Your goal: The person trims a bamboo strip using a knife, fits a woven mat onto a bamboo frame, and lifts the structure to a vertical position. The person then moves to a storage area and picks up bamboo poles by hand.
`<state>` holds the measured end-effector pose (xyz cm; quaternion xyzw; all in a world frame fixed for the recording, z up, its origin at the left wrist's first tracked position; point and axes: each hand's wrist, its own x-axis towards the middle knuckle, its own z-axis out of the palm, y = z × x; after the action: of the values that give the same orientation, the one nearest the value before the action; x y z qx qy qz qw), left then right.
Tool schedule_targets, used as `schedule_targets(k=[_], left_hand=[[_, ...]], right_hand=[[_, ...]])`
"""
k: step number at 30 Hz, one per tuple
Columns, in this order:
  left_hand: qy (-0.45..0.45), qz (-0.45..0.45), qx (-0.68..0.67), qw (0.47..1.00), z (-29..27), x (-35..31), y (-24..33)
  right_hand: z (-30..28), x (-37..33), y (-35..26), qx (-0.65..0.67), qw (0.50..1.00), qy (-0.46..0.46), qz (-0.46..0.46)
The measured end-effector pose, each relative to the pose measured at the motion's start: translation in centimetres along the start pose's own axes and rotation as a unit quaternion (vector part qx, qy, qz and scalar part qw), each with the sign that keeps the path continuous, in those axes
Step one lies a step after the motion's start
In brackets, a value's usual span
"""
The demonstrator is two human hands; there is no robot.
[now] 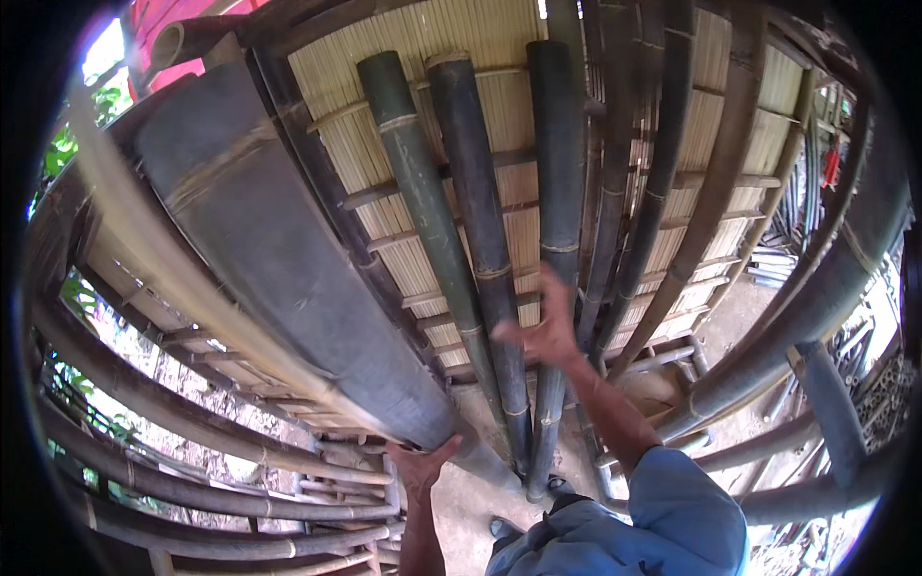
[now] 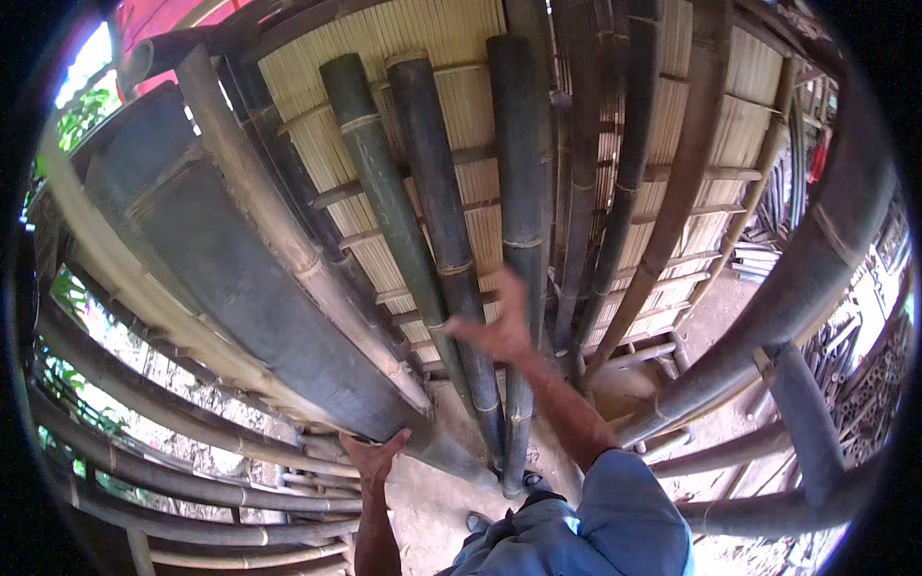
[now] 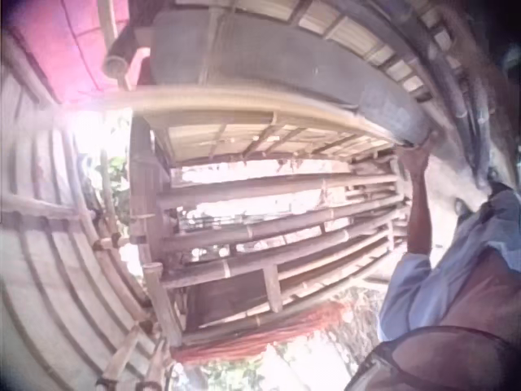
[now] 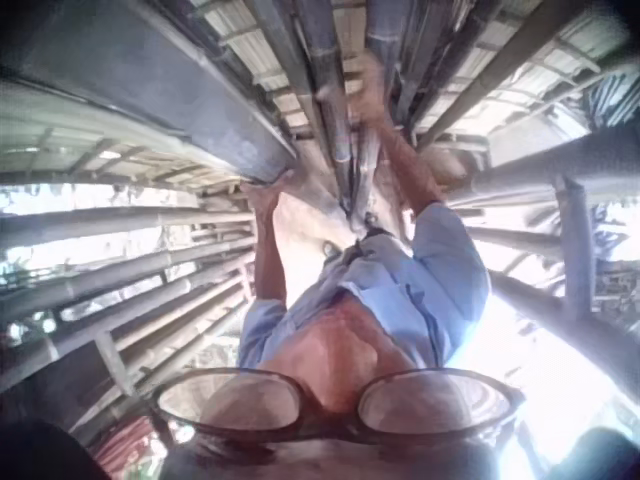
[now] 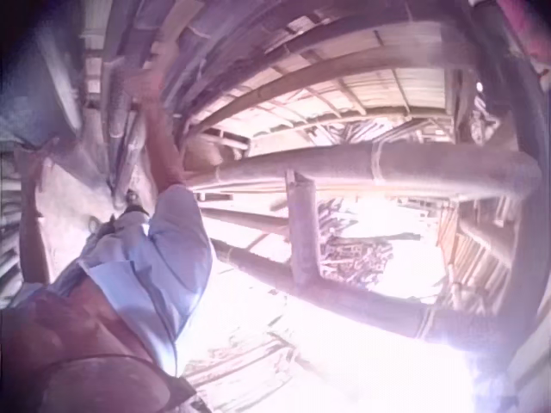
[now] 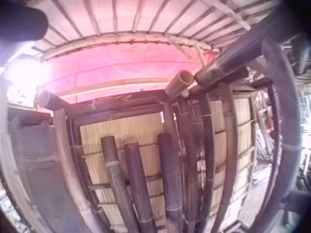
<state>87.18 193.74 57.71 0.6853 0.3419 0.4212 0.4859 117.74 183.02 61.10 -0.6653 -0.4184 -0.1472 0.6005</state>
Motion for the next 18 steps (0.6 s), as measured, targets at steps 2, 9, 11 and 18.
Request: schedule_targets(k=[2,9,11,18], left_hand=[[-0.033,-0.042,-0.020,0.998,-1.6,-1.1,-2.3],[0.139,0.019,-0.079,0.987,0.3,-5.2,-0.9],[0.167,0.019,-0.038,0.985,0.4,-6.3,-1.6],[0.256,0.005,0.007,0.967,1.9,-10.0,1.6]], right_hand=[[-1.9,1.5,6.2,-0.036,0.980,0.141,0.137],[-3.7,4.3,14.7,0.084,0.950,-0.045,0.298],[-4.0,4.7,13.8,0.065,0.937,-0.104,0.326],[-4.5,1.0,11.6,0.114,0.957,-0.087,0.254]])
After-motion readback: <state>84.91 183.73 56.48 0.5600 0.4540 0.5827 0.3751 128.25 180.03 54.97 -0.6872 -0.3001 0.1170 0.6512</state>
